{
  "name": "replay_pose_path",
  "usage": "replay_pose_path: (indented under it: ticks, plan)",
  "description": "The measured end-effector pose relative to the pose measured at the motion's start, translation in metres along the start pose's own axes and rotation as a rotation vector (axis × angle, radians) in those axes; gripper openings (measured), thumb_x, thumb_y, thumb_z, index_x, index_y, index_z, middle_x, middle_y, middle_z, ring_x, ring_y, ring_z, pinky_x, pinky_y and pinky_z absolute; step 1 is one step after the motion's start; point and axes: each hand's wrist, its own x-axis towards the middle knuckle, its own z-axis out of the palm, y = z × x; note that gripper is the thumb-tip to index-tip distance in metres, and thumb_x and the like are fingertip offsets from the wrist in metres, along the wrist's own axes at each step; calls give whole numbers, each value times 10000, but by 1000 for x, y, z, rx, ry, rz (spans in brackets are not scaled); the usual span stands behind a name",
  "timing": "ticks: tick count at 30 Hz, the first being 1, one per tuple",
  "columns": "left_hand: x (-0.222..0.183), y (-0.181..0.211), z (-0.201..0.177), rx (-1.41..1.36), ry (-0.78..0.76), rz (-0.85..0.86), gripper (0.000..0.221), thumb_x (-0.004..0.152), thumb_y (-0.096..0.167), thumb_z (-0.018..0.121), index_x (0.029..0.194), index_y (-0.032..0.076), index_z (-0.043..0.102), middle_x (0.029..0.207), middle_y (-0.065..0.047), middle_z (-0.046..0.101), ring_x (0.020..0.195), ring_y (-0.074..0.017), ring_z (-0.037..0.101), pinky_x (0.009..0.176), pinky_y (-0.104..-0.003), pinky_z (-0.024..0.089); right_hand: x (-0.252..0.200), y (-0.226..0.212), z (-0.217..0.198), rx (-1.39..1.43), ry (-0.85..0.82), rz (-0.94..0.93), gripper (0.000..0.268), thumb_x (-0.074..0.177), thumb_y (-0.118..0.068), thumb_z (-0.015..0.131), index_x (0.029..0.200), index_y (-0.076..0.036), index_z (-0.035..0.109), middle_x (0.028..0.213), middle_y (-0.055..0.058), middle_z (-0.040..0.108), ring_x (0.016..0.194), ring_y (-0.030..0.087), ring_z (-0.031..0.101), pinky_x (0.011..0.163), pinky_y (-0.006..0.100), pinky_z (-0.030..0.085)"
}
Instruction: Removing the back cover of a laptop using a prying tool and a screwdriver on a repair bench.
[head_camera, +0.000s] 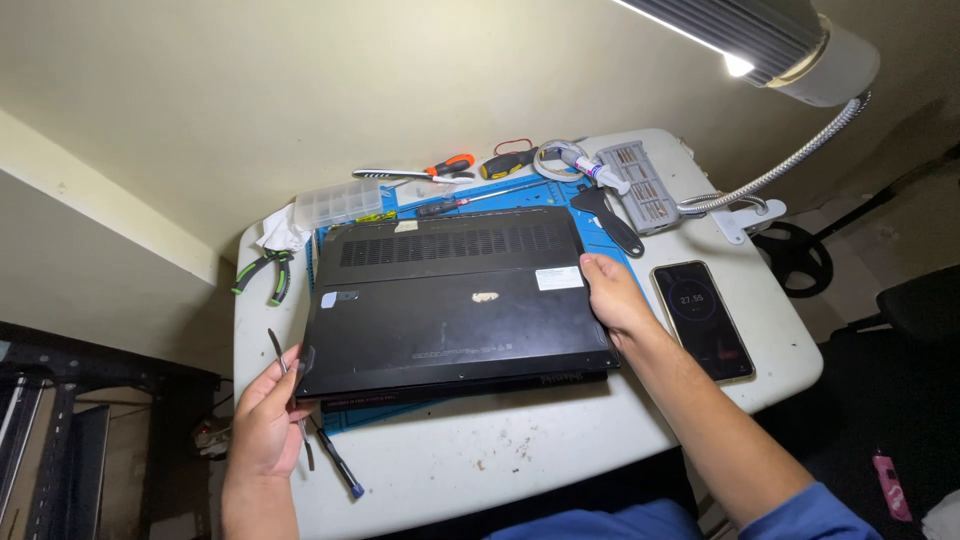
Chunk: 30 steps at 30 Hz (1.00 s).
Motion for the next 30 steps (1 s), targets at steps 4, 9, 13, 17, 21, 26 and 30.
replay_pose_path:
  ticks: [4,9,13,17,21,26,30]
  plan:
    - [30,3,-6,35,-78,32,465,1017,148,514,1469,59,576,1319,-123,682,1111,-196,637,711,-287,447,-16,26,-14,59,45,-39,267,1113,-247,446,1029,-73,629,870,53,684,742,126,622,659,284,499]
    - [76,20,7,-61,-343,205,411,1035,169,580,1406,-4,608,1067,-183,741,891,-230,738,765,-337,603,-43,42,-19,190,188,-121,378,1118,-213,453,1306,99,551,837,224,663,637,245,667,560,436,635]
    - [109,40,22,-58,-413,211,413,1008,160,601,1383,-11,618,1047,-212,738,882,-254,752,757,-363,618,-76,39,-5,235,253,-114,380,1122,-215,440,1315,99,534,850,230,652,666,268,670,579,452,633]
    - [118,69,45,61,-515,192,382,996,187,614,1328,4,663,959,-145,749,748,-167,725,673,-264,584,-97,51,4,278,335,-132,398,1131,-215,421,1367,101,475,938,216,653,734,242,666,624,413,630]
    - [131,85,61,178,-467,36,448,968,187,600,1384,26,636,1158,-84,731,907,-152,676,686,-220,517,-136,12,28,301,408,114,286,1109,-268,386,1220,-45,526,1166,137,712,1043,223,687,911,337,558]
    - [133,76,56,207,-499,25,447,967,224,609,1361,17,648,1124,-90,734,895,-173,681,712,-242,521,-139,15,24,275,357,87,310,1085,-257,384,1298,-68,504,1288,114,673,1167,204,647,1021,327,506]
    - [123,58,32,177,-457,68,465,972,198,592,1397,13,633,1203,-108,725,984,-180,678,757,-254,520,-128,25,2,105,179,91,420,1022,-263,468,1392,-65,472,1360,120,664,1218,192,637,1052,333,507]
